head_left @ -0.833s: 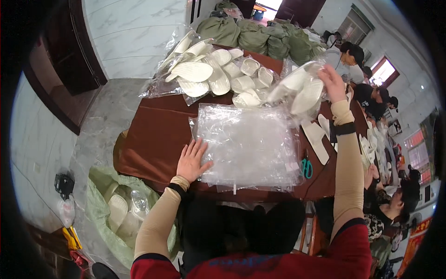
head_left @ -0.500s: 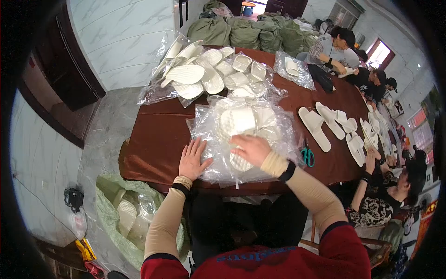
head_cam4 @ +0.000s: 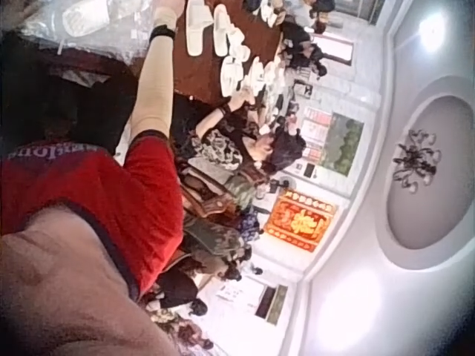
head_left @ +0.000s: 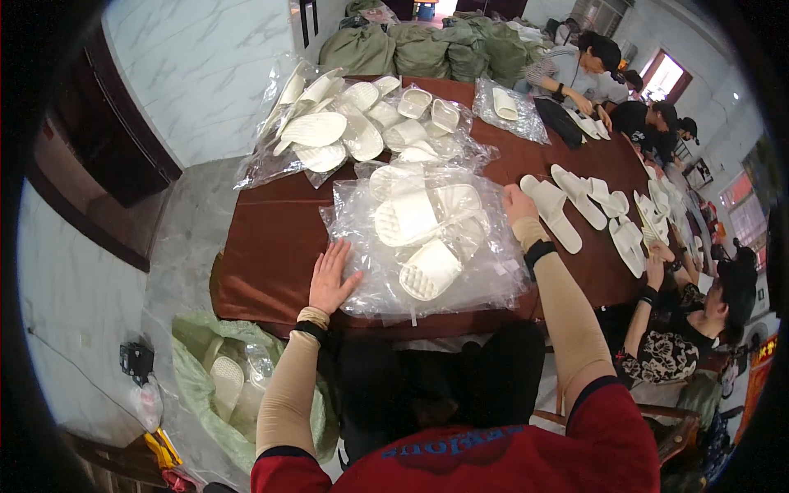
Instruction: The recorder is packing white sandals into plastic bags and organizing shoe components at a manufacturing station.
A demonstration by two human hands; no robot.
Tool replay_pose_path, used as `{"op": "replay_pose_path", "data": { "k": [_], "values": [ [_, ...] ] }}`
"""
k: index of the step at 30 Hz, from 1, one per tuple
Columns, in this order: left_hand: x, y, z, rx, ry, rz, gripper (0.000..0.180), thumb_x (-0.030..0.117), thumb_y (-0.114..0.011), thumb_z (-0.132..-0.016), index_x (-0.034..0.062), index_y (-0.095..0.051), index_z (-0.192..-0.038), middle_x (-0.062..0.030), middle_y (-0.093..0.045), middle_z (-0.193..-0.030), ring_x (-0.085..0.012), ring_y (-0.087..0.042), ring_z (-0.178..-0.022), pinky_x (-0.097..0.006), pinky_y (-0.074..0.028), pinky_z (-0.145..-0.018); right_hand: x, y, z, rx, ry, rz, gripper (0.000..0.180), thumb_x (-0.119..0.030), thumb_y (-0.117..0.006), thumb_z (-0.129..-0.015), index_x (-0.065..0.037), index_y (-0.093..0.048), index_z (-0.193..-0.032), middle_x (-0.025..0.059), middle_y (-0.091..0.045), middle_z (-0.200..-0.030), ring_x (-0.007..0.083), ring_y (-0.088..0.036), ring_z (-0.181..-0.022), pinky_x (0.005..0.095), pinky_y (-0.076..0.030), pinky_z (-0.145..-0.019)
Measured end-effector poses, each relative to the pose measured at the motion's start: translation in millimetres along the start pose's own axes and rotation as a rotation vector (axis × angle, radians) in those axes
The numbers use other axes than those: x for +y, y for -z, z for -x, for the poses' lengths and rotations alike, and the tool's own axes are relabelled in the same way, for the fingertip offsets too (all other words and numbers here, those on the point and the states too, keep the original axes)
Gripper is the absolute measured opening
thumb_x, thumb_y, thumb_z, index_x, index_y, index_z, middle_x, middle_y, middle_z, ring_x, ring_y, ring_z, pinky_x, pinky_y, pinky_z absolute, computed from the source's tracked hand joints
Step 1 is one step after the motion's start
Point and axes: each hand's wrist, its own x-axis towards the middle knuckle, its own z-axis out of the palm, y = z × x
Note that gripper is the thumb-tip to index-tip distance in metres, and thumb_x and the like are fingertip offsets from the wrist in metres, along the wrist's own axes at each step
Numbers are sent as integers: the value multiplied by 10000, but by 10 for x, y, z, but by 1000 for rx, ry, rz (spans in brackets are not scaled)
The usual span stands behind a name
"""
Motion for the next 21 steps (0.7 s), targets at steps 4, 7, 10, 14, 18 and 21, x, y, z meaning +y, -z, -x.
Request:
{"op": "replay_pose_path", "data": {
  "k": [4, 7, 10, 14, 18, 21],
  "values": [
    [-271, 92, 61, 23, 41, 231, 549, 301, -595, -862, 100, -433, -1347, -142, -391, -1406, -329, -342, -1312, -460, -267, -1069, -52, -3, 84, -745, -202, -701, 191, -157, -614, -838, -69, -647, -1005, 28, -648, -778, 101, -609, -658, 265, -489, -507],
    [394, 396, -147, 89, -12, -130, 399, 206, -649, -807, 60, -554, -1166, -148, -481, -1283, -345, -442, -1191, -464, -370, -963, 28, -100, 218, -526, -309, -737, 164, -141, -607, -842, -49, -650, -970, 48, -654, -787, 123, -621, -659, 275, -507, -524],
    [830, 444, -218, 21, 125, 4, 233, 196, -667, -796, 33, -574, -935, -170, -608, -963, -361, -582, -912, -421, -473, -760, -81, -266, 168, -648, -427, -931, 197, -142, -612, -829, -40, -638, -996, 59, -652, -808, 124, -614, -655, 293, -524, -530],
    [895, 133, -307, -183, 279, 71, 343, 273, -671, -805, 46, -502, -1000, -186, -634, -799, -390, -612, -803, -459, -477, -718, -73, -559, 109, -655, -233, -882, 308, -206, -672, -793, -43, -612, -1048, 89, -654, -873, 157, -617, -722, 309, -515, -601],
    [777, -19, -358, -241, 360, 63, 401, 266, -681, -779, 70, -451, -1042, -164, -635, -840, -369, -617, -805, -459, -474, -715, -101, -583, 109, -657, -228, -985, 363, -272, -698, -795, -28, -610, -1049, 80, -640, -905, 169, -606, -762, 299, -485, -672],
    [545, 36, -198, -184, 413, 152, 355, 198, -672, -774, 79, -457, -1030, -142, -620, -822, -347, -616, -769, -437, -480, -692, -583, -212, 156, -766, -416, -1152, 332, -302, -697, -809, -32, -612, -983, 63, -626, -864, 160, -594, -708, 316, -492, -627]
  ]
}}
